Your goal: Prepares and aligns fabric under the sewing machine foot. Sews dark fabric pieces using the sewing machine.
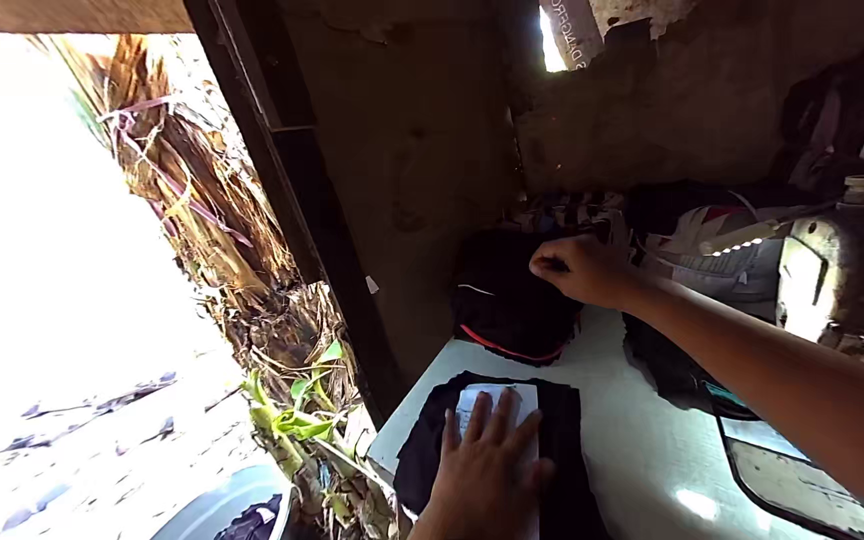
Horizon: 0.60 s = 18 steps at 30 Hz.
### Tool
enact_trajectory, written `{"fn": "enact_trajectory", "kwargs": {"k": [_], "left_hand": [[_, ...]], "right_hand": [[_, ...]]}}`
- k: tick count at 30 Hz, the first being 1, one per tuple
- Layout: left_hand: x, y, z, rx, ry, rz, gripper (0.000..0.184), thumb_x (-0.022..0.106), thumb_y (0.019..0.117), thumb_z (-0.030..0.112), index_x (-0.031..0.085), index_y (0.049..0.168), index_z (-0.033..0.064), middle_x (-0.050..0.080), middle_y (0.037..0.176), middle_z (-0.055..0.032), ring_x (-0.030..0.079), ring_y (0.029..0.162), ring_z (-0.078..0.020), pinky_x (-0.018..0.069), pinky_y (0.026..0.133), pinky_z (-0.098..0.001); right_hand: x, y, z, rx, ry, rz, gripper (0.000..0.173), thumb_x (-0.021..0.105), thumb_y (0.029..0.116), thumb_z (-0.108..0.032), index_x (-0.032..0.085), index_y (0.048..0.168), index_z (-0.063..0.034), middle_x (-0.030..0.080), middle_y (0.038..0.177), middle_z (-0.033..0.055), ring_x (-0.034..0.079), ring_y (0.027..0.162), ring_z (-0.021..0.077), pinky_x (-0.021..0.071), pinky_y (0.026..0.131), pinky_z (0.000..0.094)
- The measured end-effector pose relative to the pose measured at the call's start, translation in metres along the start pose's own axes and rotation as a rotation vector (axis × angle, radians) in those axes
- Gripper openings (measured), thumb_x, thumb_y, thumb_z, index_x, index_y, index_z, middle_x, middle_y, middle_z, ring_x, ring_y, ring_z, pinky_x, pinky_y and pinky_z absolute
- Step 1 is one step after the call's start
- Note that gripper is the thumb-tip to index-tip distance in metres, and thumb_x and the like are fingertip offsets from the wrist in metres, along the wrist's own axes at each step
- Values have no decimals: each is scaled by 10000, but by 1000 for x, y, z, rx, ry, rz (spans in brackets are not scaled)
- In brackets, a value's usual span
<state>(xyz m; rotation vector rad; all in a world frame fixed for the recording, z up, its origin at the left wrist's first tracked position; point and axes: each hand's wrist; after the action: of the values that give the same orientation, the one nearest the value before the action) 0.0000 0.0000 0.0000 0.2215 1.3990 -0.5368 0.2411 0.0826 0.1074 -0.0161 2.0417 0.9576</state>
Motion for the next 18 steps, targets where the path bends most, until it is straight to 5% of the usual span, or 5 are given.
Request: {"fn": "enact_trajectory", "kwargs": {"k": [3, 7, 10, 12, 18], "left_hand": [[-6, 22, -27, 127, 36, -37, 577, 344, 1053, 590, 339, 1597, 394, 174, 1718, 38, 79, 1594, -293, -9, 1189, -729], [-30, 46, -48, 153, 177, 0, 586, 372, 1064, 560, 363, 1599, 322, 215, 1710, -24, 107, 1588, -333, -47, 1166, -759], [-43, 57, -36, 341, 196, 464, 365, 549, 1036, 299, 687, 1322, 121, 643, 1387, -114, 545, 1362, -337, 280, 1184, -638], [-48, 72, -22, 425, 115, 741, 292, 574, 1003, 217, 736, 1198, 71, 718, 1210, -120, 657, 1196, -323, 471, 1068, -550], [-39, 104, 5, 300, 57, 629, 526, 490, 1059, 323, 498, 1509, 49, 472, 1574, -123, 386, 1497, -289, 277, 1228, -505]], "right_hand": [[9, 15, 2, 101, -172, -293, 282, 666, 1001, -196, 707, 1165, 30, 670, 1120, 203, 652, 1075, 334, 515, 974, 481], [14, 36, 6, 173, -233, -376, 209, 612, 1007, -82, 687, 1146, 56, 664, 1123, 239, 641, 1090, 375, 501, 962, 516], [-1, 49, -4, 266, -214, -379, 255, 544, 1054, -114, 626, 1222, 61, 647, 1145, 243, 636, 1088, 365, 492, 968, 505], [-8, 53, -6, 296, -208, -372, 271, 518, 1069, -130, 599, 1246, 58, 649, 1122, 235, 639, 1067, 356, 495, 950, 499], [-7, 48, 14, -9, -215, -347, 214, 560, 989, 51, 698, 1140, -14, 684, 1071, 183, 664, 1024, 335, 522, 921, 500]]}}
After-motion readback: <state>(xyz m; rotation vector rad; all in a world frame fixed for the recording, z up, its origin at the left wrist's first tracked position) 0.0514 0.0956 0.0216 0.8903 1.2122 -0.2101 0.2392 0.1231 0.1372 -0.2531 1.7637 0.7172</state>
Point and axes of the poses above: each hand's wrist, its own y-axis towards the middle knuckle, its own x-axis out of the palm, z = x × y
